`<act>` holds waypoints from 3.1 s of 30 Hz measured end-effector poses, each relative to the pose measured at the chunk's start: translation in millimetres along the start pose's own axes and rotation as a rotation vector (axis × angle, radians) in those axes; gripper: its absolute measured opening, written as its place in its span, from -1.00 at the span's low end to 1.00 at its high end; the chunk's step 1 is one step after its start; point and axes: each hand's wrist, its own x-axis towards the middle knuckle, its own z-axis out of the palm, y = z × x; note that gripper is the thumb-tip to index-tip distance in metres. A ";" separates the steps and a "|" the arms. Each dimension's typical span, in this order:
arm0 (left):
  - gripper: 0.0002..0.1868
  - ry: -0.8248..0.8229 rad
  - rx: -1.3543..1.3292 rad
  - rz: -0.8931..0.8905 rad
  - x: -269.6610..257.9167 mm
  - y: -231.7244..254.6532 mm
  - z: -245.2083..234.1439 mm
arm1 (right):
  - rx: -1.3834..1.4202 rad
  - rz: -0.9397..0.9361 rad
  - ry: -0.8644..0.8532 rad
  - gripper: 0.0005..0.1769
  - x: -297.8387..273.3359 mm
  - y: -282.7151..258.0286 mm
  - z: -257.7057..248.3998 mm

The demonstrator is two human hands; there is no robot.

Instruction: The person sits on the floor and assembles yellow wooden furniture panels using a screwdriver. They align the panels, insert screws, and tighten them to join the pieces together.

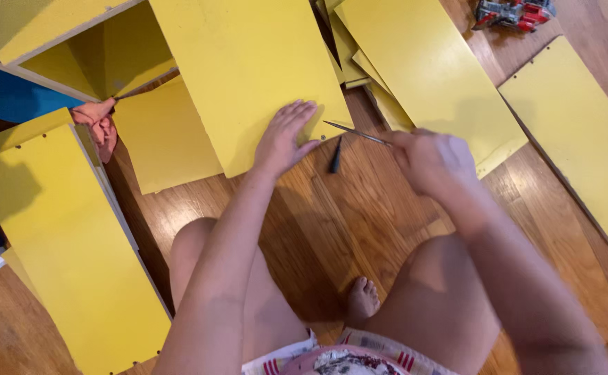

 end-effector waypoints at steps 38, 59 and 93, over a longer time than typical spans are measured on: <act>-0.40 0.054 -0.265 0.165 -17.0 39.1 14.1 | -0.217 -0.031 -0.372 -0.78 -0.7 -90.9 39.9; -0.79 0.075 -0.322 -0.161 4.9 88.4 12.8 | 0.938 -0.174 0.578 -0.65 -10.3 -82.4 4.9; -0.83 0.288 -0.376 0.122 -13.0 61.0 -35.5 | 1.550 -0.441 0.607 -0.62 57.6 -84.2 19.2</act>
